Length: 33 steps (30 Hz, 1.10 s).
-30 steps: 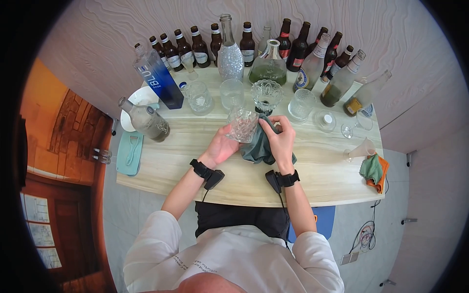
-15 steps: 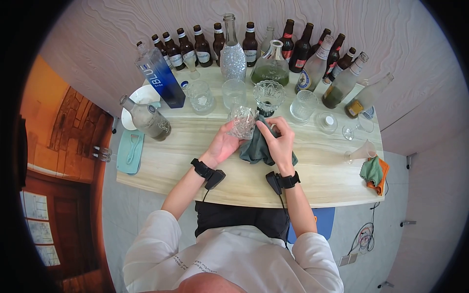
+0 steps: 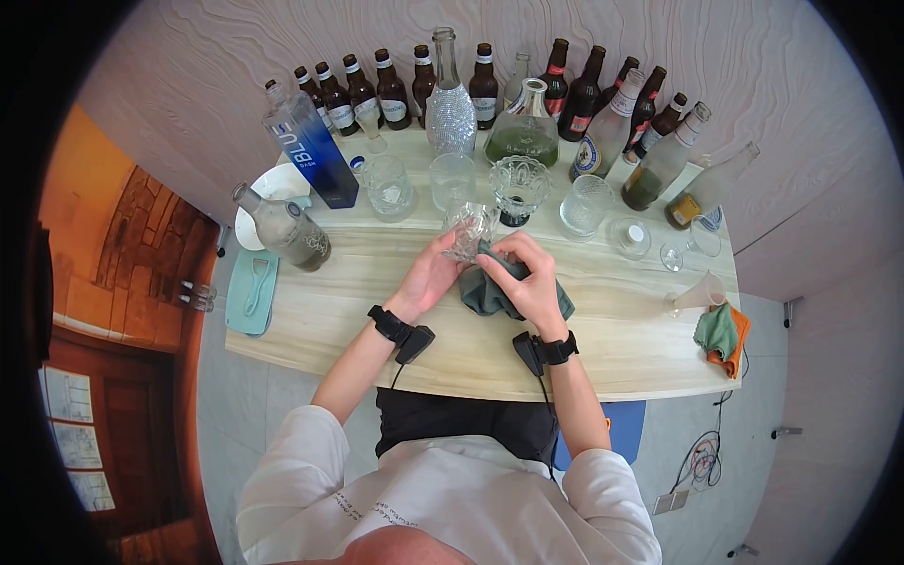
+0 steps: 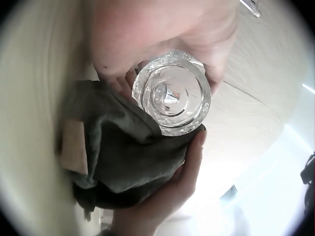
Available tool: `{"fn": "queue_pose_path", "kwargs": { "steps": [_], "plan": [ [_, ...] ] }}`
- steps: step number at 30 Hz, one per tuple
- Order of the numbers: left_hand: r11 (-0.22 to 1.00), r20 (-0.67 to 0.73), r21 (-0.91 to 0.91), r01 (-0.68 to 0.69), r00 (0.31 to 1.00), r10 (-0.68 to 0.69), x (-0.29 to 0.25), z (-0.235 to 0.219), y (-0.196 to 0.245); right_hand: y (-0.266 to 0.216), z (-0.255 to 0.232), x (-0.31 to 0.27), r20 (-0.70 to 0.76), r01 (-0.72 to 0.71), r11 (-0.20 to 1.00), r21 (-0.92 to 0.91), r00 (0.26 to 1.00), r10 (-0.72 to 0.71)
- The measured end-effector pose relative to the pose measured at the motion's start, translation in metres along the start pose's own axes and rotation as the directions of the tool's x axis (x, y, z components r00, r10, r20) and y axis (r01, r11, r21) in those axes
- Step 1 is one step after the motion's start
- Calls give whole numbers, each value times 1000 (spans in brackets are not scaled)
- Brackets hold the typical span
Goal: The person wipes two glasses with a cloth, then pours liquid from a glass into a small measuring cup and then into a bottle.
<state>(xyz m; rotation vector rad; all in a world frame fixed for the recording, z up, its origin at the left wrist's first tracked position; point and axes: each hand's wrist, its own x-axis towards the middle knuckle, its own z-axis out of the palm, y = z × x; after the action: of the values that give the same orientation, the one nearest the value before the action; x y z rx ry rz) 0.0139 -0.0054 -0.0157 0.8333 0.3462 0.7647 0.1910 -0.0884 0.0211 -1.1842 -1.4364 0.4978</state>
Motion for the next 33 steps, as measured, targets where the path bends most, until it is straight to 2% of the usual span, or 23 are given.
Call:
{"fn": "queue_pose_path", "kwargs": {
  "steps": [3,7,10,13,16,20,21,24,27,30,33],
  "plan": [
    [998,24,-43,45,999,-44,-1,3,2,0,-2,1,-17,-30,1000,2,999,30],
    [997,30,52,53,998,-54,-2,0,-3,-2,-2,1,10,-13,1000,-21,1000,13],
    [992,38,84,92,995,-96,-1,-2,-1,-6,0,1,-62,-24,999,-41,998,21],
    [991,63,99,90,993,-96,0,-2,-3,11,0,0,-167,-105,994,36,980,110],
    [984,90,169,55,993,-71,1,-3,-4,18,-1,-1,-227,-240,948,208,931,285],
    [986,125,169,12,992,-33,-1,1,-1,8,-4,2,-195,-321,902,290,902,384],
    [989,125,151,-4,992,-15,-2,2,-1,9,-2,2,-185,-306,909,282,913,365],
    [999,44,-13,-36,998,37,-3,7,2,14,1,1,-136,-288,925,247,935,327],
    [991,13,-134,-19,1000,21,2,-7,0,11,2,0,-51,-314,934,173,944,327],
    [992,5,-122,-19,1000,20,1,-3,4,8,-1,-1,27,-327,943,62,945,326],
    [999,-8,7,-52,999,52,-2,0,2,5,-2,-2,51,-266,964,-2,963,265]
  ]
}}
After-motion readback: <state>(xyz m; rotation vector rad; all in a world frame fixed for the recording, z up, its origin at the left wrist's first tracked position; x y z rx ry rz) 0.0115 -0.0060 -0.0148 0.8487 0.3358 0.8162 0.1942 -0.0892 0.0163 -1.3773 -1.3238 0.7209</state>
